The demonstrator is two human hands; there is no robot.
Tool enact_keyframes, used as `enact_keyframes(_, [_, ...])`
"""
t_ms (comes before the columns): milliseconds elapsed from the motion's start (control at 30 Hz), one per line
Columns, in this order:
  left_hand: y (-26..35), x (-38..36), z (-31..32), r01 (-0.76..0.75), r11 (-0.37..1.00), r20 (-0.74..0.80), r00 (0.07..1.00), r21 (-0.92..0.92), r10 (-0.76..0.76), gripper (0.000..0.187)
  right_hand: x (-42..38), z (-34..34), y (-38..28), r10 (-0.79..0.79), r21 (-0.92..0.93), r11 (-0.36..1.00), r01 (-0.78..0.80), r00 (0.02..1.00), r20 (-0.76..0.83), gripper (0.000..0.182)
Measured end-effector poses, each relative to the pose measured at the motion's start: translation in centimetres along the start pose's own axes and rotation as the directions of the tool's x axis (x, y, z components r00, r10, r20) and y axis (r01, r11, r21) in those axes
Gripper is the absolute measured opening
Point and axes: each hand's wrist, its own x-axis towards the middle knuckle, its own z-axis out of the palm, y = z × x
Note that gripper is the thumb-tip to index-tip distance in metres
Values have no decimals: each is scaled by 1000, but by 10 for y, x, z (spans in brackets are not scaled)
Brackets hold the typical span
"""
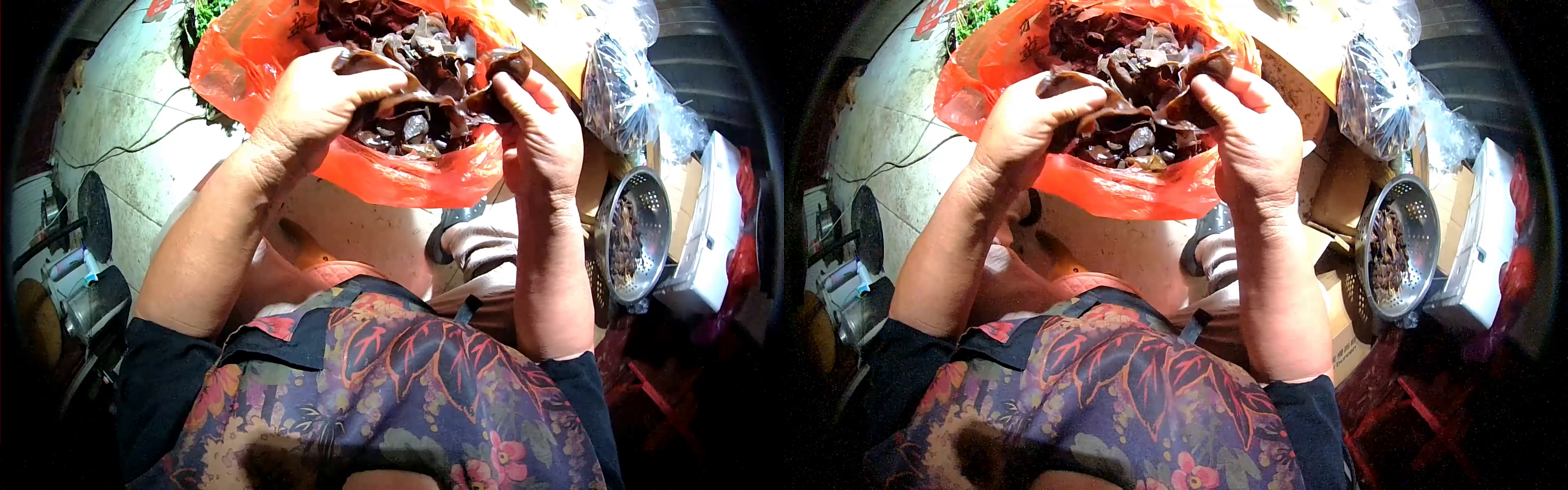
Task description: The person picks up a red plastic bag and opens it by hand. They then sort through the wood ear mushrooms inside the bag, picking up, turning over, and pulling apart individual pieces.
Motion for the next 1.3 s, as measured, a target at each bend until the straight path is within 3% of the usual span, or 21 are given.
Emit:
enact_keyframes(67, [-7,8,-4,-43,998,-114,993,-56,37,20,4,-2,4,-138,-87,987,135,990,-30,27])
enact_keyframes(133, [-7,10,-8,-39,997,-107,994,-60,32,20,5,3,3,-177,-152,974,169,983,-46,26])
enact_keyframes(200, [-6,11,-15,-38,997,-102,994,-65,31,21,7,5,2,-268,-338,907,251,964,-2,27])
enact_keyframes(267, [-6,13,-21,3,1000,-46,999,-23,-4,27,6,10,1,-224,-460,852,249,969,108,31])
enact_keyframes(333, [-6,11,-15,-29,999,-48,998,-34,27,32,9,1,7,-194,-905,370,209,970,145,36])
enact_keyframes(367, [-3,8,-12,-31,999,-8,999,-21,31,34,8,0,11,-299,-930,201,306,924,239,40])
enact_keyframes(400, [0,5,-9,-34,999,32,999,-9,34,35,7,-1,11,-298,-930,201,308,923,241,40])
enact_keyframes(467, [0,6,-13,-22,991,191,982,135,-5,46,4,5,6,-314,-771,506,385,916,251,38])
enact_keyframes(500, [-6,6,-10,-50,996,236,971,74,32,51,1,12,4,-219,-676,677,292,956,193,40])
enact_keyframes(533, [-12,5,-6,-75,997,280,958,12,69,55,-3,19,4,-160,-641,731,234,972,172,37])
enact_keyframes(600, [-12,1,2,-47,997,304,952,68,24,61,-4,18,12,70,-677,730,88,977,203,31])
enact_keyframes(667, [-15,2,4,-49,997,278,960,62,30,58,-6,20,11,64,-734,669,111,976,206,26])
enact_keyframes(733, [-12,9,-1,-80,994,328,943,78,50,51,-5,18,10,7,-621,778,99,986,166,23])
enact_keyframes(767, [-10,10,-4,35,999,366,930,-19,-26,43,-5,17,9,6,-620,778,101,986,167,23])
enact_keyframes(800, [-9,10,-5,34,999,368,930,-18,-25,43,-6,15,8,49,-558,829,33,990,132,21])
enact_keyframes(867, [-8,10,-6,177,983,343,927,-50,-149,40,-6,12,7,145,-415,904,-102,987,73,19])
enact_keyframes(1033, [-6,7,-3,199,969,171,970,-149,-172,24,-2,5,5,257,-357,912,-203,960,111,21])
enact_keyframes(1167, [-13,12,-7,170,977,218,966,-131,-139,24,-4,7,1,316,-319,912,-259,938,143,21])
enact_keyframes(1233, [-15,13,-6,58,998,262,963,-4,-55,26,-5,9,2,350,-298,908,-294,923,158,22])
enact_keyframes(1300, [-17,11,-4,84,996,299,952,-33,-71,26,-4,10,7,301,-441,876,-194,935,186,22])
